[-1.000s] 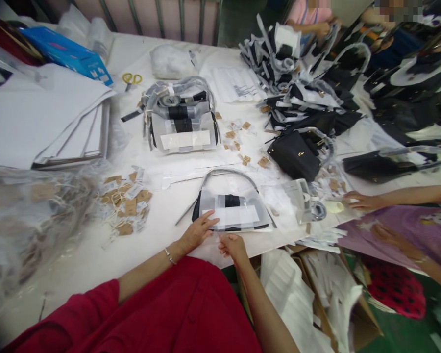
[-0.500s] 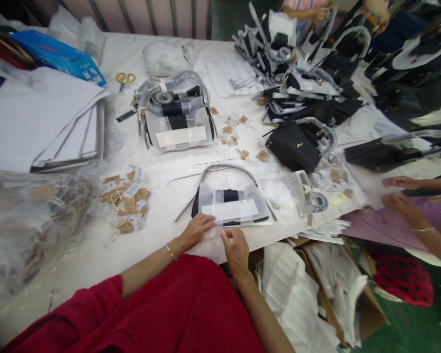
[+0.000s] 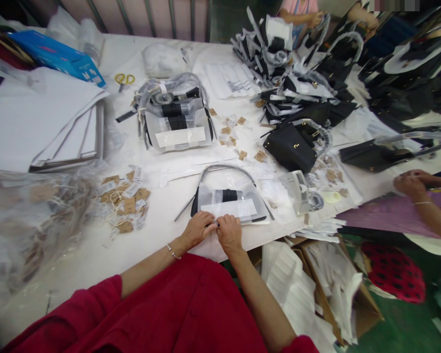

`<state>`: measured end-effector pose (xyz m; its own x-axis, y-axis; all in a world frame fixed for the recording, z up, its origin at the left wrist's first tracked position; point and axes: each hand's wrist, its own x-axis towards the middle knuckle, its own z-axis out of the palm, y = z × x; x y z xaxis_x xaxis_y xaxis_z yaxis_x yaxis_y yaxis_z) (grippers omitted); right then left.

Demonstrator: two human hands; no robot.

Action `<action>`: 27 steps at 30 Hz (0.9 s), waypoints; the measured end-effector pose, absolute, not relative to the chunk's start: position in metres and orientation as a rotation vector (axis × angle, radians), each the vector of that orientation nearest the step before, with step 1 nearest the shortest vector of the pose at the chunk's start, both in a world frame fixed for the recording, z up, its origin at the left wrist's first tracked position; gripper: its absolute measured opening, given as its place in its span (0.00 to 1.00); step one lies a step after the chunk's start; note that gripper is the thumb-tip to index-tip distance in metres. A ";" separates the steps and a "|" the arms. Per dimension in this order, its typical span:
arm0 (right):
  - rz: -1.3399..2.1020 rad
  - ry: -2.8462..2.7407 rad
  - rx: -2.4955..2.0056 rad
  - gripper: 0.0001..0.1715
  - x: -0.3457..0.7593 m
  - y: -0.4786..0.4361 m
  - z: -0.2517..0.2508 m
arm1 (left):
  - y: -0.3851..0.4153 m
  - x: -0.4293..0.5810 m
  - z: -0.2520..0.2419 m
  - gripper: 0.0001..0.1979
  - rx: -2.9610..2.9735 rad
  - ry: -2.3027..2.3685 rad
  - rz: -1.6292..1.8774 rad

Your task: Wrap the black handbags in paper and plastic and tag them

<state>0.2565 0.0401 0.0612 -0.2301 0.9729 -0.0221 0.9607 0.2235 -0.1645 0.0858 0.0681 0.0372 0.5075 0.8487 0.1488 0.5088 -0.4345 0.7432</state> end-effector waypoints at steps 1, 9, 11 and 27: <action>0.244 -2.385 -1.871 0.06 0.259 0.039 0.062 | 0.068 0.087 0.037 0.15 2.074 1.115 0.699; 0.641 -2.021 -1.612 0.25 0.277 0.037 0.073 | 0.073 0.082 0.035 0.20 1.977 1.091 0.734; 0.717 -1.867 -1.649 0.18 0.274 0.039 0.079 | 0.073 0.083 0.033 0.17 1.969 1.100 0.745; 1.029 -1.585 -2.483 0.14 0.284 -0.043 0.047 | 0.064 0.097 0.029 0.10 2.109 1.257 0.710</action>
<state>0.2844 -0.0435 0.0468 0.2666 0.8153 -0.5140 0.8011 -0.4840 -0.3522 0.0968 0.0643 0.0286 0.4153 0.8975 0.1484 0.5903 -0.3899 0.7068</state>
